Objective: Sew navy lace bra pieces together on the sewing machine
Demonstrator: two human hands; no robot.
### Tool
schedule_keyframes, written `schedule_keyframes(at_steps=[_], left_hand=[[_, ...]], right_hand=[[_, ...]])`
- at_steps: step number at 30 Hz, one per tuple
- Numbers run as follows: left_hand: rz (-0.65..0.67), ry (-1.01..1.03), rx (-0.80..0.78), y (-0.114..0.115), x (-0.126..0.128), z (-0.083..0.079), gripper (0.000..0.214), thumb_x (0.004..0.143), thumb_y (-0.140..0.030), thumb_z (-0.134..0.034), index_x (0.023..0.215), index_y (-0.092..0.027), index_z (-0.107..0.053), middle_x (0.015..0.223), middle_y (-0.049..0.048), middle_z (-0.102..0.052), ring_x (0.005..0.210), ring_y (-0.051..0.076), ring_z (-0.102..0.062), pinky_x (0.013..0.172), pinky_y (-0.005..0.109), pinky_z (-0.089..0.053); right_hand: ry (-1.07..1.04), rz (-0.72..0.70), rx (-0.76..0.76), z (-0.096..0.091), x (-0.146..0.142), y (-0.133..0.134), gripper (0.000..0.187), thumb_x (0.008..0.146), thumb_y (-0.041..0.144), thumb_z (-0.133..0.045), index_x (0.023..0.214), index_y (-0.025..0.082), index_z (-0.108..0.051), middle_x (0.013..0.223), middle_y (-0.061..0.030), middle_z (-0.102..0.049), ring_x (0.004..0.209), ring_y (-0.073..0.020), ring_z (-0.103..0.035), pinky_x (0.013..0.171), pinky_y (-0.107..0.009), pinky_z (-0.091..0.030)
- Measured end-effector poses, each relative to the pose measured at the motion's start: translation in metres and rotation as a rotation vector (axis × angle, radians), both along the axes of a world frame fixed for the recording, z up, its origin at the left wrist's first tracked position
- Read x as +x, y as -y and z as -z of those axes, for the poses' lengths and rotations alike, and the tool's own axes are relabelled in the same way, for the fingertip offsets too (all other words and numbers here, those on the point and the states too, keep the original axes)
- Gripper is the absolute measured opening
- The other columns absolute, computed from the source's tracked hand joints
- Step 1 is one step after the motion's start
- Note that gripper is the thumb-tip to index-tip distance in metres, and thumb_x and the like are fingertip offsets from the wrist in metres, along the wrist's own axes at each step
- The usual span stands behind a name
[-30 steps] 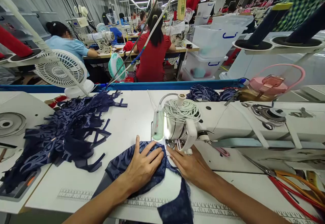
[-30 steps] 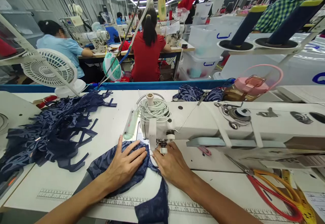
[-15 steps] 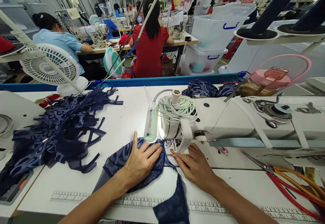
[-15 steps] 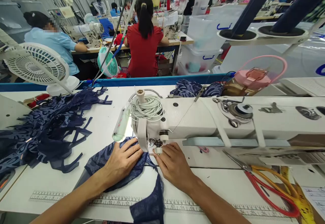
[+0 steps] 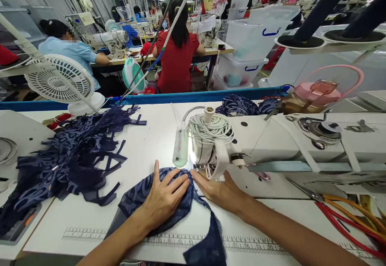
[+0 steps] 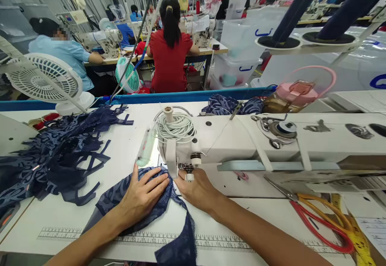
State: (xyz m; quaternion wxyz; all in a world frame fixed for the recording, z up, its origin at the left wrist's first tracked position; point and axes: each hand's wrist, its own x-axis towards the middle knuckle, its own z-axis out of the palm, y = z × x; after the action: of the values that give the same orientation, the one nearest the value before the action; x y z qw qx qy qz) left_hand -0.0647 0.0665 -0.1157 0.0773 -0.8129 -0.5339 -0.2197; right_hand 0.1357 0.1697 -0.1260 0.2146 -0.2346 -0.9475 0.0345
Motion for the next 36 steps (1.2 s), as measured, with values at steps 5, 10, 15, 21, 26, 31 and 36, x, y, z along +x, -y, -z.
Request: schedule_keyframes(at_steps=[5, 10, 15, 21, 26, 31, 36], left_hand=[[0.056, -0.109, -0.052, -0.019, -0.004, -0.006, 0.029, 0.098, -0.017, -0.045, 0.123, -0.018, -0.059, 0.125, 0.0090, -0.065, 0.118, 0.026, -0.055, 0.109, 0.068, -0.021], [0.059, -0.113, -0.082, -0.027, -0.002, -0.011, 0.030, 0.097, -0.015, -0.044, 0.123, -0.017, -0.059, 0.124, 0.0093, -0.065, 0.117, 0.026, -0.055, 0.096, 0.053, -0.043], [0.077, -0.091, -0.095, -0.028, -0.002, -0.009, 0.029, 0.097, -0.015, -0.044, 0.121, -0.018, -0.061, 0.121, 0.0101, -0.066, 0.114, 0.025, -0.056, 0.098, 0.055, -0.043], [0.050, -0.080, -0.068, -0.028, 0.001, -0.006, 0.028, 0.097, -0.017, -0.044, 0.118, -0.020, -0.064, 0.113, 0.0089, -0.069, 0.099, 0.022, -0.061, 0.105, 0.068, -0.029], [0.038, -0.077, -0.057, -0.029, 0.000, -0.006, 0.028, 0.097, -0.017, -0.046, 0.119, -0.021, -0.064, 0.111, 0.0077, -0.070, 0.090, 0.020, -0.062, 0.106, 0.067, -0.027], [0.049, -0.100, -0.078, -0.030, 0.004, -0.016, 0.029, 0.097, -0.015, -0.044, 0.120, -0.019, -0.062, 0.112, 0.0081, -0.069, 0.098, 0.022, -0.061, 0.108, 0.067, -0.025], [-0.091, -0.121, -0.141, 0.006, 0.033, -0.023, 0.032, 0.092, -0.017, -0.049, 0.121, -0.009, -0.059, 0.121, 0.0162, -0.062, 0.114, 0.030, -0.053, 0.103, 0.052, -0.040]], right_hand=[[-0.086, -0.017, 0.052, -0.004, 0.030, 0.007, 0.023, 0.098, 0.019, -0.046, 0.101, 0.019, -0.069, 0.066, -0.0022, -0.065, 0.054, -0.0107, -0.055, 0.055, -0.025, -0.040], [-0.225, 0.012, 0.070, -0.006, 0.029, 0.007, 0.017, 0.094, 0.018, -0.053, 0.092, 0.018, -0.071, 0.052, 0.0017, -0.058, 0.044, -0.0093, -0.041, 0.048, -0.025, -0.032], [-0.192, 0.032, 0.016, -0.006, 0.026, 0.005, 0.023, 0.096, 0.022, -0.049, 0.091, 0.020, -0.072, 0.054, 0.0006, -0.058, 0.045, -0.0095, -0.042, 0.048, -0.025, -0.032], [-0.227, 0.006, -0.037, -0.006, 0.031, 0.005, 0.024, 0.094, 0.017, -0.051, 0.077, 0.018, -0.067, 0.052, 0.0024, -0.051, 0.047, -0.0088, -0.044, 0.049, -0.025, -0.029], [-0.218, 0.044, -0.032, -0.003, 0.034, 0.001, 0.039, 0.092, 0.015, -0.050, 0.054, 0.018, -0.047, 0.049, 0.0035, -0.042, 0.045, -0.0078, -0.035, 0.048, -0.025, -0.025], [-0.183, 0.086, -0.136, -0.015, 0.032, 0.007, 0.034, 0.095, 0.023, -0.048, 0.061, 0.019, -0.050, 0.052, 0.0034, -0.047, 0.047, -0.0085, -0.040, 0.049, -0.024, -0.028], [0.050, 0.184, -0.270, -0.036, 0.033, 0.050, 0.016, 0.087, 0.034, -0.056, 0.080, 0.021, -0.053, 0.077, -0.0023, -0.059, 0.067, -0.0173, -0.055, 0.059, -0.028, -0.038]])
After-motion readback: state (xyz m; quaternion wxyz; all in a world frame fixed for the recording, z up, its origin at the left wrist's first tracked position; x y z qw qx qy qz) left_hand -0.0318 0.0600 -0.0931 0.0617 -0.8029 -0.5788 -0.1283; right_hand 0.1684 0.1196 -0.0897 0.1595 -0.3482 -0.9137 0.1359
